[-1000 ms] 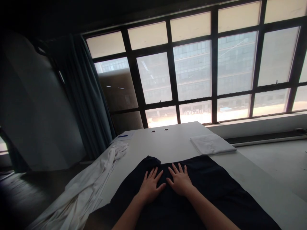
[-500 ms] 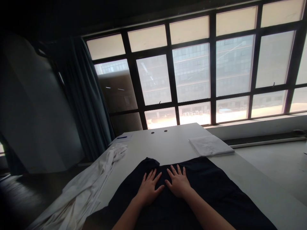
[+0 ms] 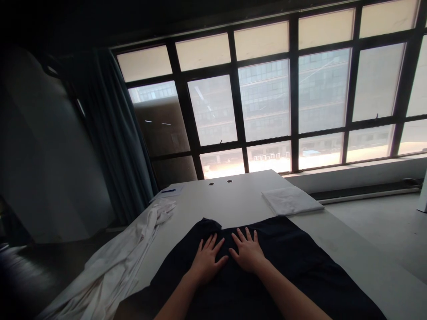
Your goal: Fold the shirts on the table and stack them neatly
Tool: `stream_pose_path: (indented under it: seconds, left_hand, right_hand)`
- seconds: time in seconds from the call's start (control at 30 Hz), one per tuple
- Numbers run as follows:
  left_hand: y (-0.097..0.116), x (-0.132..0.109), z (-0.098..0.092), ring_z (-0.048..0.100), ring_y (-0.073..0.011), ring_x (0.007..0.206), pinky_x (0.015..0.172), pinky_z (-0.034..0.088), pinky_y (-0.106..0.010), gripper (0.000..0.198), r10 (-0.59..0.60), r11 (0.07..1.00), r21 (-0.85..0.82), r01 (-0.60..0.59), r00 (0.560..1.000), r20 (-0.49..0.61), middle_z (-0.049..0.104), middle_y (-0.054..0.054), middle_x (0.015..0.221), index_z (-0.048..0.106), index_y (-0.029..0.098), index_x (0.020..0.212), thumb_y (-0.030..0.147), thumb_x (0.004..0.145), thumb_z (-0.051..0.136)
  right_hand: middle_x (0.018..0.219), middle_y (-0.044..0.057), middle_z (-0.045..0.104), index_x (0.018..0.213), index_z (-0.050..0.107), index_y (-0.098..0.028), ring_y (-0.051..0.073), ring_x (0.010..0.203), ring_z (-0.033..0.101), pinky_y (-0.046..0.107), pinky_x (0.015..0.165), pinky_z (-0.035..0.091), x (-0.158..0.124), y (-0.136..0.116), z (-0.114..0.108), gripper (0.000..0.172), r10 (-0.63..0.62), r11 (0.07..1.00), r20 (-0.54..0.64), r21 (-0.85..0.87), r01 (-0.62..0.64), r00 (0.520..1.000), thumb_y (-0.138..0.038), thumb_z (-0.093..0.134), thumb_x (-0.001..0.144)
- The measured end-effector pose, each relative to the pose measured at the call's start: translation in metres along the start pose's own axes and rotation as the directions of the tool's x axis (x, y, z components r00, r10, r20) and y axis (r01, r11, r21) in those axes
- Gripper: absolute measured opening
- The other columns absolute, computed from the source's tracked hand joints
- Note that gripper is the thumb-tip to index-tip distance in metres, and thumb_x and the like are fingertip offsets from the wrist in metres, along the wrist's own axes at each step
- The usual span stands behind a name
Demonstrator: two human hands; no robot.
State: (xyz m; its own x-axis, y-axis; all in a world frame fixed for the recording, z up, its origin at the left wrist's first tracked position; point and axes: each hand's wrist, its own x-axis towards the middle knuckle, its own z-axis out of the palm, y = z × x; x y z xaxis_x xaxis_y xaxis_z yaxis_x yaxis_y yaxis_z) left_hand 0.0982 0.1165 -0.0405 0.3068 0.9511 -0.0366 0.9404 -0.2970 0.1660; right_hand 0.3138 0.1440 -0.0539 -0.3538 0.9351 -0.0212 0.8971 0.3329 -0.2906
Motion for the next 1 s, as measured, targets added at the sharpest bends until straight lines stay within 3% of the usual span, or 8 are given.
stream_pose_path:
  seconds: [0.8, 1.0]
  left_hand:
    - [-0.001, 0.002, 0.005, 0.008, -0.0289, 0.154, 0.123, 0.004, -0.057, 0.075, 0.004, 1.000, 0.016, -0.004, 1.000, -0.011, 0.015, -0.003, 0.167, 0.027, 0.035, 0.158, 0.075, 0.094, 0.025]
    - [0.000, 0.000, 0.001, 0.007, -0.0276, 0.154, 0.123, 0.003, -0.055, 0.075, -0.007, 1.000, 0.004, 0.008, 1.000, -0.013, 0.014, -0.003, 0.167, 0.027, 0.034, 0.158, 0.074, 0.094, 0.028]
  right_hand:
    - [0.168, 0.003, 0.015, 0.158, 0.027, -0.032, 0.040, 0.153, 0.003, 0.063, 0.117, -0.007, 0.001, 0.003, 0.004, 0.077, -0.011, 1.000, -0.006, 0.007, 0.011, 1.000, -0.072, 0.023, 0.093]
    - [0.168, 0.003, 0.016, 0.158, 0.027, -0.032, 0.033, 0.154, 0.007, 0.058, 0.120, -0.001, 0.010, 0.024, 0.005, 0.079, -0.010, 1.000, -0.007, -0.005, 0.010, 1.000, -0.076, 0.022, 0.092]
